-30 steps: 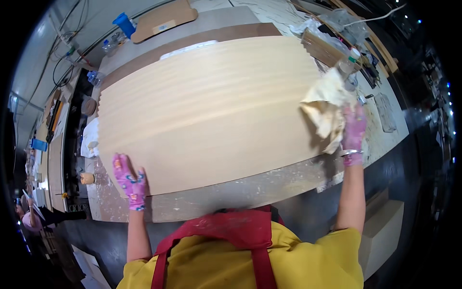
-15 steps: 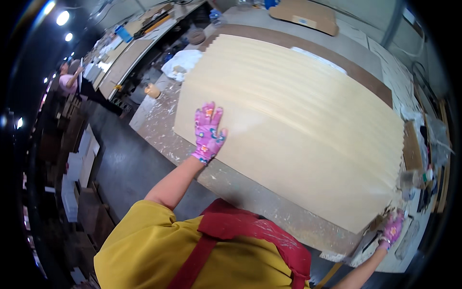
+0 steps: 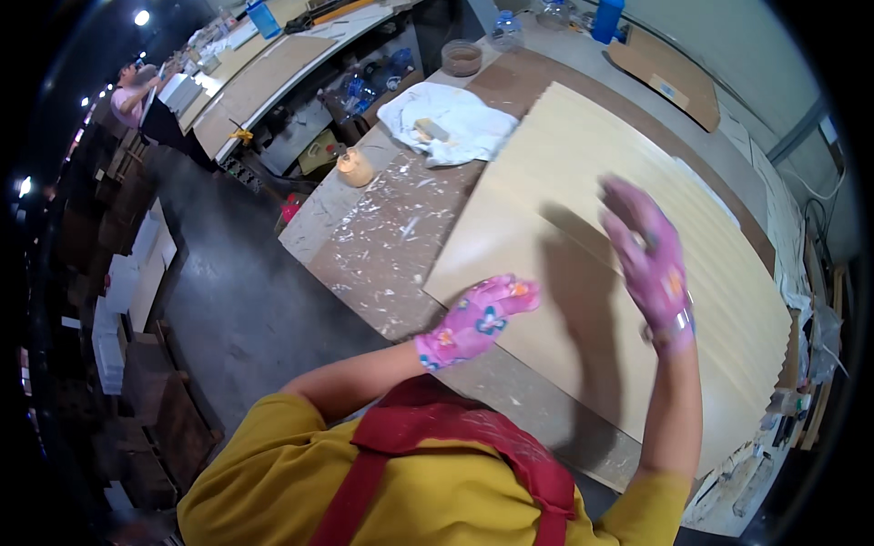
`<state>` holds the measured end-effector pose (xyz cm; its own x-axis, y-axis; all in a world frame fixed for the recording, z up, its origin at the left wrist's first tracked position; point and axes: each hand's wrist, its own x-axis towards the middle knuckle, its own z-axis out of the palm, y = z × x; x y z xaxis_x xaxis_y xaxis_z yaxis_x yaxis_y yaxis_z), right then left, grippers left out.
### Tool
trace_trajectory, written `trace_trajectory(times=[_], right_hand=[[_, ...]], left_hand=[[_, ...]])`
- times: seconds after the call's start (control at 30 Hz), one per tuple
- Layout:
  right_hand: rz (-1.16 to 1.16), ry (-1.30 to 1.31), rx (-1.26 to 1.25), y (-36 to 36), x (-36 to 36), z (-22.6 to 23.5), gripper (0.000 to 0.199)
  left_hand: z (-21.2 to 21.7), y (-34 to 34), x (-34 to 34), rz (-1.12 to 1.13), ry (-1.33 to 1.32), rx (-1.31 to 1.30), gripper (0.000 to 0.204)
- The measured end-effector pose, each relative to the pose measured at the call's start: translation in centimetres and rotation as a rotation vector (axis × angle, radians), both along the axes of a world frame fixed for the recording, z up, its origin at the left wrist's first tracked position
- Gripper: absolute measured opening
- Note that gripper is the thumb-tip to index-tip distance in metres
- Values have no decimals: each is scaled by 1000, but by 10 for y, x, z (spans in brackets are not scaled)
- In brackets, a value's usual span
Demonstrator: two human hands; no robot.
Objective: The person wipes a large, light-colored wooden board with a cloth. They dip the cloth into a container of liquid and continue wiping the surface repeatedly. The person also uses a small block to rub the wood surface at one point.
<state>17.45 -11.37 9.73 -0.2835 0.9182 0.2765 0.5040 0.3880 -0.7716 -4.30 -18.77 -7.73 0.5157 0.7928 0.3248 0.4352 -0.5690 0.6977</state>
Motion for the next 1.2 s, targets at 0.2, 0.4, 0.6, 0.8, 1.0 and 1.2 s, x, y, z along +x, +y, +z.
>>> trace_trajectory(times=[0.2,0.4,0.6,0.8,1.0,1.2], right_hand=[[153,-155,-3,166,-179,-63,34],[28,-674,-215,235,-253,-132,49],[53,-705,-332,249,-264,-154,48],[-37,-520,-139,240,-247,-116,46],[28,286,-543,192,-238,-84,46],[92,782,-941,125,-257,-95,38]], left_hand=[[40,-25,-182,371,-248,-217,34],[46,-23,-307,854,-378,-291,27],[59,90,-348,784,-344,-195,28],[72,176,-325,671,330,-212,40],[66,185,-324,528,459,-98,25],[91,175,-322,558,408,-114,18]])
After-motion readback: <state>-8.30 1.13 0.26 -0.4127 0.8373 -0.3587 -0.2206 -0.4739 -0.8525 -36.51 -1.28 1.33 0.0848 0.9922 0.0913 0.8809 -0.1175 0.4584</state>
